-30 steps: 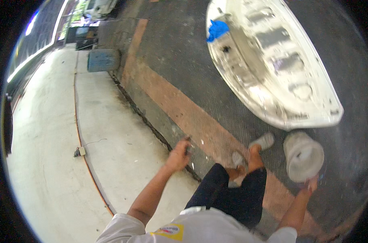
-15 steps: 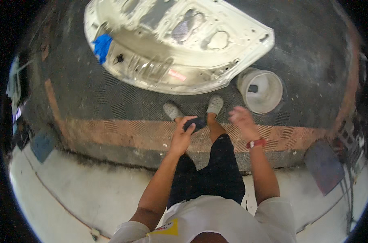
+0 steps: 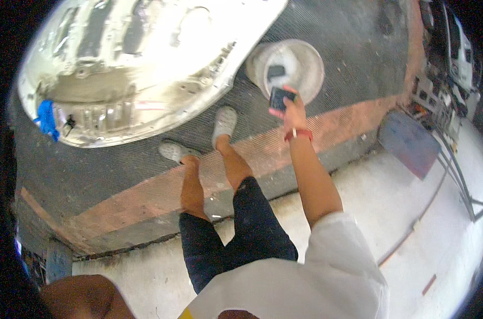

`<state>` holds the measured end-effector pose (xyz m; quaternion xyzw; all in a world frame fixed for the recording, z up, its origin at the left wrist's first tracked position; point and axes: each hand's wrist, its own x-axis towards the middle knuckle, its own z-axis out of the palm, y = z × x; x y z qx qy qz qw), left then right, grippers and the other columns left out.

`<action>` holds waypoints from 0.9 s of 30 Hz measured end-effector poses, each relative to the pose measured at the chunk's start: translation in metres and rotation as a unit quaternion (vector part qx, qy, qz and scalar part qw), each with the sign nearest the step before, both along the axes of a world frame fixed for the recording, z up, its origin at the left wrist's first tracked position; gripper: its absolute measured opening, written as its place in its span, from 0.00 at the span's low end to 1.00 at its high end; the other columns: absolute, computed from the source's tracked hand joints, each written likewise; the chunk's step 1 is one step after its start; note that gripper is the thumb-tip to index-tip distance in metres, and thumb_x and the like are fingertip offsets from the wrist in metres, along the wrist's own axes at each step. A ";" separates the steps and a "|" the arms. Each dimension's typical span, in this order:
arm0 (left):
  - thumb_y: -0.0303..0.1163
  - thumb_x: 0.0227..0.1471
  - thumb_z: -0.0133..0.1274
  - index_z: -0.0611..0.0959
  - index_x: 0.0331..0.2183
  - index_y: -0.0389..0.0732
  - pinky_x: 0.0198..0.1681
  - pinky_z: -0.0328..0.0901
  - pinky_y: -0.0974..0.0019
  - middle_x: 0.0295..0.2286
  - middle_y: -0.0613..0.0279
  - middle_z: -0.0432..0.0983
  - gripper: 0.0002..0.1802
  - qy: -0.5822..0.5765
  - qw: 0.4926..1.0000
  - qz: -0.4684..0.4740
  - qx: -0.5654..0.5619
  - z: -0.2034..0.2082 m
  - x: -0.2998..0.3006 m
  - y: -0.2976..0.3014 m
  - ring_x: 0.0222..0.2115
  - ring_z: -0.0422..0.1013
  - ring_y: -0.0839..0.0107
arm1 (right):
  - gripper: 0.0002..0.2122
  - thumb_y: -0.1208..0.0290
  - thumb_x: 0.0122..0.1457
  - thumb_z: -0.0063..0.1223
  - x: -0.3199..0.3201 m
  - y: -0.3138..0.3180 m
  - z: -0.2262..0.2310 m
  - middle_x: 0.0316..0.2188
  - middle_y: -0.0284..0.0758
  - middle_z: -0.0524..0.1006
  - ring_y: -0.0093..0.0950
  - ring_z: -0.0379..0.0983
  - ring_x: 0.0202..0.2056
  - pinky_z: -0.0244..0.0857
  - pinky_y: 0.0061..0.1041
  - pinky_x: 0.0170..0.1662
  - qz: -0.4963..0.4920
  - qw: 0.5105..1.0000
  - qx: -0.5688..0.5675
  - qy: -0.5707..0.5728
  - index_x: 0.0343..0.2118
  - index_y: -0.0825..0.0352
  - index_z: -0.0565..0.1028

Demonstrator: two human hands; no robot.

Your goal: The person scrubs the underside of a white car hood with a sponge, repeatedly dipping it into a bucket of water. They wipe the surface with a blue cloth and continue scrubbing different sections of the hood.

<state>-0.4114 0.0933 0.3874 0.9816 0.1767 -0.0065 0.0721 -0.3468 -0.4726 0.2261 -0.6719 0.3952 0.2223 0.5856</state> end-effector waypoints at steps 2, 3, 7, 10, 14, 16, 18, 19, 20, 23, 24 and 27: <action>0.42 0.63 0.57 0.74 0.64 0.41 0.64 0.60 0.50 0.58 0.54 0.70 0.32 0.061 0.997 -0.024 -0.037 -0.057 -0.004 -0.026 0.59 0.65 0.56 | 0.16 0.77 0.71 0.48 0.012 -0.045 -0.048 0.57 0.41 0.73 0.36 0.77 0.52 0.85 0.41 0.46 0.008 0.999 -0.034 0.021 0.60 0.61 0.73; 0.43 0.63 0.57 0.74 0.65 0.41 0.64 0.59 0.49 0.59 0.53 0.69 0.33 0.090 0.994 -0.038 -0.046 -0.088 -0.010 -0.046 0.60 0.64 0.56 | 0.17 0.76 0.70 0.50 0.020 -0.058 -0.070 0.56 0.40 0.74 0.36 0.77 0.51 0.85 0.41 0.45 0.022 0.997 -0.056 0.049 0.60 0.60 0.74; 0.46 0.64 0.55 0.71 0.66 0.41 0.66 0.55 0.46 0.62 0.52 0.65 0.35 0.167 0.969 -0.131 -0.126 -0.244 -0.003 -0.154 0.63 0.60 0.54 | 0.18 0.72 0.67 0.57 0.034 -0.097 -0.141 0.55 0.37 0.76 0.36 0.78 0.50 0.84 0.42 0.43 0.055 0.986 -0.108 0.113 0.60 0.58 0.75; 0.49 0.65 0.53 0.69 0.68 0.41 0.68 0.52 0.44 0.64 0.50 0.62 0.37 0.209 0.960 -0.114 -0.146 -0.298 -0.030 -0.215 0.65 0.56 0.52 | 0.20 0.69 0.66 0.59 0.058 -0.097 -0.218 0.57 0.37 0.77 0.37 0.77 0.52 0.83 0.42 0.45 0.191 0.968 -0.084 0.142 0.61 0.61 0.75; 0.52 0.66 0.50 0.66 0.69 0.42 0.70 0.48 0.42 0.67 0.49 0.57 0.39 0.202 0.957 -0.115 -0.172 -0.330 -0.030 -0.242 0.68 0.52 0.50 | 0.19 0.68 0.67 0.58 0.092 -0.115 -0.307 0.56 0.38 0.78 0.37 0.78 0.50 0.82 0.42 0.43 0.310 0.932 -0.145 0.122 0.60 0.63 0.76; 0.54 0.66 0.49 0.64 0.70 0.42 0.71 0.46 0.40 0.68 0.48 0.55 0.41 0.191 0.957 -0.120 -0.184 -0.340 -0.022 -0.237 0.69 0.50 0.49 | 0.18 0.68 0.66 0.58 0.101 -0.132 -0.332 0.53 0.39 0.79 0.37 0.79 0.48 0.81 0.43 0.41 0.282 0.934 -0.191 0.111 0.59 0.63 0.76; 0.56 0.67 0.48 0.63 0.71 0.42 0.72 0.44 0.39 0.69 0.47 0.53 0.42 0.185 0.963 -0.094 -0.170 -0.322 -0.021 -0.212 0.70 0.48 0.48 | 0.18 0.68 0.66 0.58 0.112 -0.136 -0.355 0.51 0.39 0.80 0.38 0.79 0.46 0.81 0.43 0.39 0.252 0.939 -0.210 0.098 0.58 0.63 0.76; 0.57 0.67 0.48 0.62 0.72 0.42 0.72 0.43 0.38 0.70 0.47 0.52 0.42 0.179 0.964 -0.092 -0.172 -0.324 -0.012 -0.200 0.71 0.46 0.48 | 0.17 0.68 0.66 0.58 0.112 -0.144 -0.364 0.50 0.39 0.80 0.38 0.79 0.45 0.80 0.43 0.39 0.222 0.945 -0.219 0.099 0.57 0.63 0.76; 0.58 0.67 0.47 0.61 0.72 0.42 0.73 0.43 0.38 0.71 0.46 0.51 0.43 0.180 0.967 -0.078 -0.161 -0.311 -0.008 -0.182 0.72 0.45 0.47 | 0.17 0.67 0.66 0.58 0.114 -0.147 -0.375 0.49 0.39 0.81 0.38 0.79 0.44 0.80 0.44 0.38 0.198 0.950 -0.219 0.101 0.57 0.63 0.77; 0.60 0.68 0.45 0.59 0.73 0.42 0.74 0.40 0.36 0.73 0.45 0.47 0.45 0.174 0.971 -0.055 -0.157 -0.307 -0.002 -0.169 0.74 0.42 0.46 | 0.16 0.67 0.66 0.58 0.115 -0.161 -0.398 0.46 0.39 0.82 0.38 0.80 0.41 0.79 0.44 0.35 0.110 0.968 -0.202 0.096 0.55 0.63 0.77; 0.61 0.68 0.45 0.59 0.74 0.42 0.75 0.39 0.35 0.73 0.45 0.46 0.46 0.170 0.971 -0.049 -0.163 -0.311 -0.003 -0.179 0.74 0.41 0.45 | 0.15 0.67 0.66 0.57 0.117 -0.159 -0.401 0.45 0.39 0.82 0.38 0.80 0.40 0.79 0.45 0.34 0.080 0.974 -0.190 0.097 0.54 0.63 0.77; 0.63 0.66 0.47 0.58 0.74 0.42 0.74 0.37 0.29 0.75 0.43 0.44 0.49 0.161 0.971 -0.064 -0.164 -0.321 0.001 -0.238 0.76 0.38 0.42 | 0.14 0.67 0.66 0.57 0.110 -0.150 -0.383 0.41 0.39 0.83 0.39 0.81 0.36 0.79 0.45 0.32 -0.037 0.985 -0.140 0.097 0.53 0.63 0.78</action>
